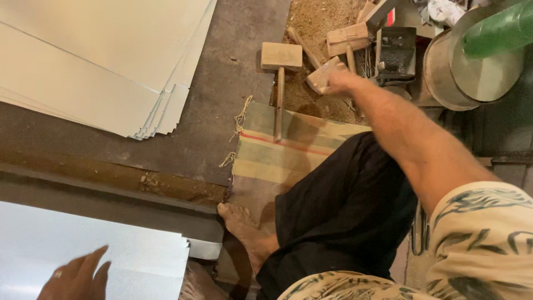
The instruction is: The person repeatedly places white sheets over a metal bar and uses a wooden mallet to strike the fold line, creating a crease. They then move the finished sheets aside and continue with the next sheet in a repetitive cycle.
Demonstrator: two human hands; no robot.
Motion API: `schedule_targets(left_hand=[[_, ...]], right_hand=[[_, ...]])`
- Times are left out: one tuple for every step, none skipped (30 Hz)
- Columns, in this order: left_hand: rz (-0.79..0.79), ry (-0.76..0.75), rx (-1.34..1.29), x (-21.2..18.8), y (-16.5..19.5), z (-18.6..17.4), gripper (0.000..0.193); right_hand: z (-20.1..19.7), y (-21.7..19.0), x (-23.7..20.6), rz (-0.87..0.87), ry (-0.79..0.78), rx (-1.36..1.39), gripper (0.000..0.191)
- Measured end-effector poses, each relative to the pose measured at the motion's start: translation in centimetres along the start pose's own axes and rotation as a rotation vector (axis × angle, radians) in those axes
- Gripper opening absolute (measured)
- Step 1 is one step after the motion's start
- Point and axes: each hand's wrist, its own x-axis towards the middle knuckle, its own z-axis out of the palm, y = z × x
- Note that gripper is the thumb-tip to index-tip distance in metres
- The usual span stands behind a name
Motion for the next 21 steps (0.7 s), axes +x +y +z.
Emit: schedule_targets(left_hand=[[-0.030, -0.019, -0.007, -0.4, -0.6, 0.4, 0.053], [-0.060, -0.035, -0.016, -1.0, -1.4, 0.6, 0.053], [-0.085, -0.044, -0.025, -1.2, -1.8, 0.9, 0.053], [-0.107, -0.049, -0.034, -1.4, -2.3, 1.0, 0.052], [-0.137, -0.054, -0.052, -1.7, -2.6, 1.1, 0.052], [-0.163, -0.053, -0.061, -2.3, -2.9, 1.0, 0.052], [-0.192, -0.060, -0.065, -3.3, -3.0, 0.8, 0.052], [-0.212, -0.066, -0.066, -4.7, -2.9, 0.6, 0.052], [-0.223, -0.071, -0.065, -5.8, -2.9, 0.3, 0.052], [-0.246, -0.075, -0.066, -7.1, -2.9, 0.0, 0.051], [-0.256, -0.080, -0.074, -8.1, -2.9, -0.2, 0.051], [-0.281, -0.085, -0.074, -8.2, -3.1, -0.4, 0.051], [-0.293, -0.084, -0.068, -8.3, -3.2, -0.5, 0.051], [-0.318, -0.090, -0.068, -8.0, -3.2, -0.5, 0.051], [-0.327, -0.083, -0.073, -7.7, -3.3, -0.5, 0.051], [-0.350, -0.078, -0.086, -7.3, -3.3, -0.5, 0.050], [-0.360, -0.070, -0.091, -7.5, -3.7, -0.6, 0.050], [-0.362, -0.065, -0.088, -7.8, -4.3, -0.9, 0.050], [-0.353, -0.053, -0.082, -8.3, -5.1, -1.4, 0.050], [-0.365, -0.049, -0.085, -8.7, -5.9, -1.8, 0.050], [-0.353, -0.042, -0.080, -9.1, -6.4, -2.2, 0.050]], right_hand=[[0.0, 2.6, -0.6, 0.049, 0.057, -0.001, 0.040], [-0.5, 4.3, -1.1, 0.096, 0.116, -0.005, 0.038], [-0.3, 5.4, -1.8, 0.208, 0.171, 0.092, 0.042], [0.7, 5.9, -3.0, 0.319, 0.223, 0.186, 0.047], [1.9, 5.8, -3.8, 0.376, 0.201, 0.226, 0.049], [2.9, 5.7, -4.4, 0.427, 0.179, 0.263, 0.052], [4.0, 5.4, -4.7, 0.445, 0.220, 0.265, 0.054], [5.2, 5.2, -5.1, 0.467, 0.261, 0.273, 0.058], [6.1, 5.0, -5.1, 0.490, 0.304, 0.281, 0.063], [6.9, 5.0, -4.9, 0.491, 0.343, 0.278, 0.063], [7.4, 5.1, -4.7, 0.493, 0.380, 0.274, 0.063], [7.9, 5.4, -4.3, 0.497, 0.417, 0.270, 0.064], [8.0, 5.9, -4.0, 0.467, 0.404, 0.272, 0.059], [8.0, 6.5, -3.6, 0.439, 0.394, 0.273, 0.053], [7.9, 7.0, -3.4, 0.412, 0.388, 0.274, 0.048], [7.7, 7.5, -3.1, 0.456, 0.428, 0.319, 0.053], [7.3, 7.9, -2.9, 0.502, 0.463, 0.364, 0.058], [6.7, 8.1, -3.0, 0.551, 0.494, 0.412, 0.063], [6.0, 8.3, -3.0, 0.564, 0.493, 0.450, 0.057], [5.1, 8.5, -3.0, 0.573, 0.492, 0.485, 0.052], [4.4, 8.5, -3.1, 0.583, 0.487, 0.516, 0.047]])
